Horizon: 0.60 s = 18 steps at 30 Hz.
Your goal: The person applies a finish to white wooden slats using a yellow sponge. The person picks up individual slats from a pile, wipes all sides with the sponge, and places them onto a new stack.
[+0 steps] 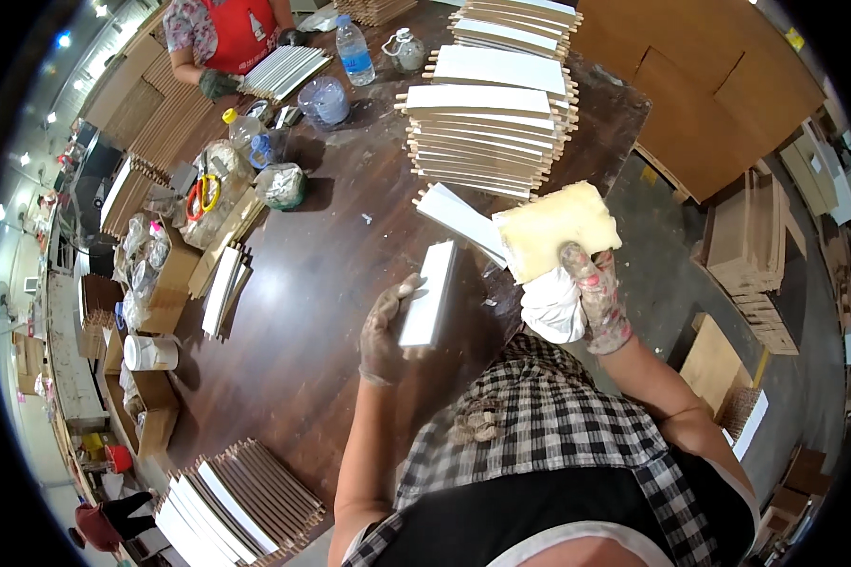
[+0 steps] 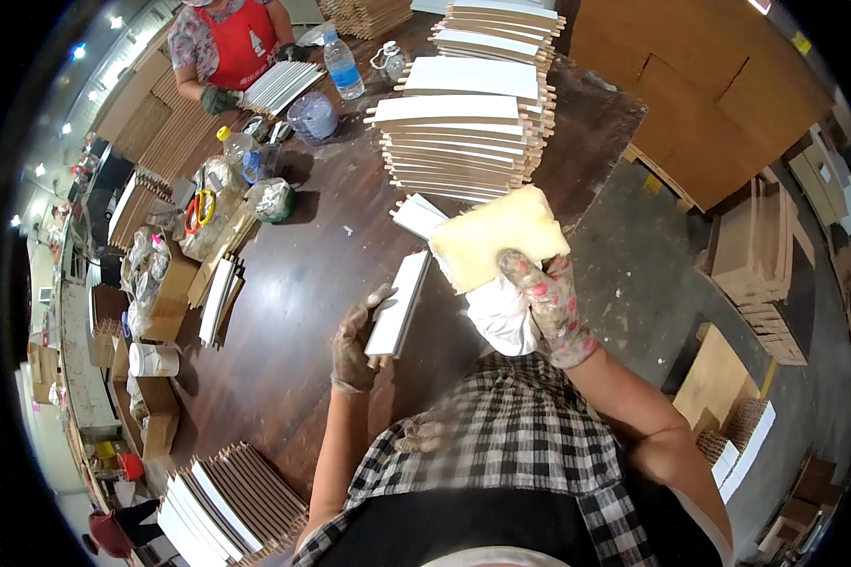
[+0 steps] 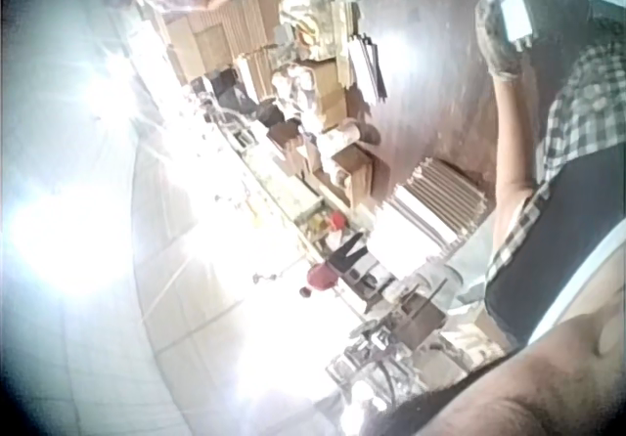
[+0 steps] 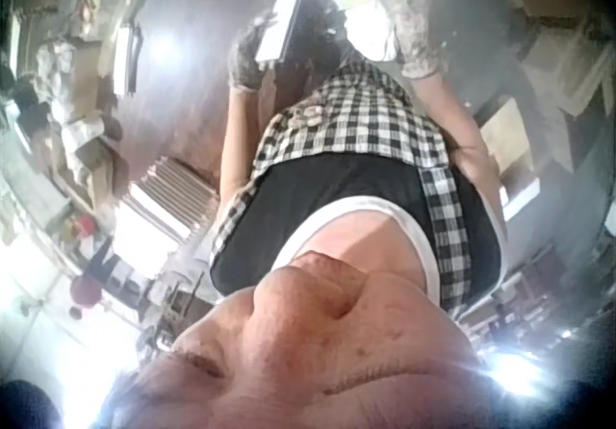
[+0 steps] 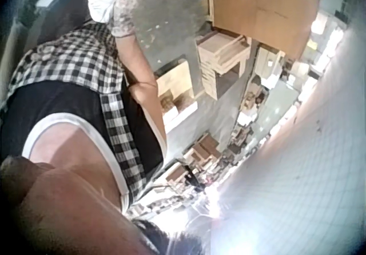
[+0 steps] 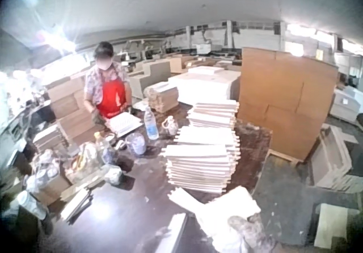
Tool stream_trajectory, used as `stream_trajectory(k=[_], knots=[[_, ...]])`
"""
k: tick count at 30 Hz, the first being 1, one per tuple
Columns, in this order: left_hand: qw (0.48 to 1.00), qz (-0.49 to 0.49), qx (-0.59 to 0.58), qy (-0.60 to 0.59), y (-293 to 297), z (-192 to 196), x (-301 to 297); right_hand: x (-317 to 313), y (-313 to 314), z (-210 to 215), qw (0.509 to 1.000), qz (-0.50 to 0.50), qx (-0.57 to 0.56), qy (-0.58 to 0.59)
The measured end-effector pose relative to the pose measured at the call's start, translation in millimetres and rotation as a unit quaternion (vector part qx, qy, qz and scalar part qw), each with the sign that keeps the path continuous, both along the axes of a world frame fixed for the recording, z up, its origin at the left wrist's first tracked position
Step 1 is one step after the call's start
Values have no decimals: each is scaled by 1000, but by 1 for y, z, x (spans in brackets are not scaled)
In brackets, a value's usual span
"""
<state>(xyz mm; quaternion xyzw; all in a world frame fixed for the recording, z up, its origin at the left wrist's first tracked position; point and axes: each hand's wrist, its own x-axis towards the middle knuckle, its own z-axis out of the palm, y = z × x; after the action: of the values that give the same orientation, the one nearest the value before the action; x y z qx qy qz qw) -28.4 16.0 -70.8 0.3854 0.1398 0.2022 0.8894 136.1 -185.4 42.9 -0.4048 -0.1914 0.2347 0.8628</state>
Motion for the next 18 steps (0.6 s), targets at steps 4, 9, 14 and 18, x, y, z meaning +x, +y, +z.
stream_trajectory(k=[4, 9, 14, 18], knots=[[968, 85, 73, 226, -21, 7, 18, 15, -4, -50, 990, 87, 74, 86], [991, 21, -14, 131, -17, 20, 16, 8, -2, -32, 994, 85, -70, 1], [966, 78, 202, 142, -33, 70, 15, 15, -2, -51, 866, 427, 152, 211], [956, 102, 211, 174, -39, 80, 16, 13, 5, -49, 939, 342, 19, -22]])
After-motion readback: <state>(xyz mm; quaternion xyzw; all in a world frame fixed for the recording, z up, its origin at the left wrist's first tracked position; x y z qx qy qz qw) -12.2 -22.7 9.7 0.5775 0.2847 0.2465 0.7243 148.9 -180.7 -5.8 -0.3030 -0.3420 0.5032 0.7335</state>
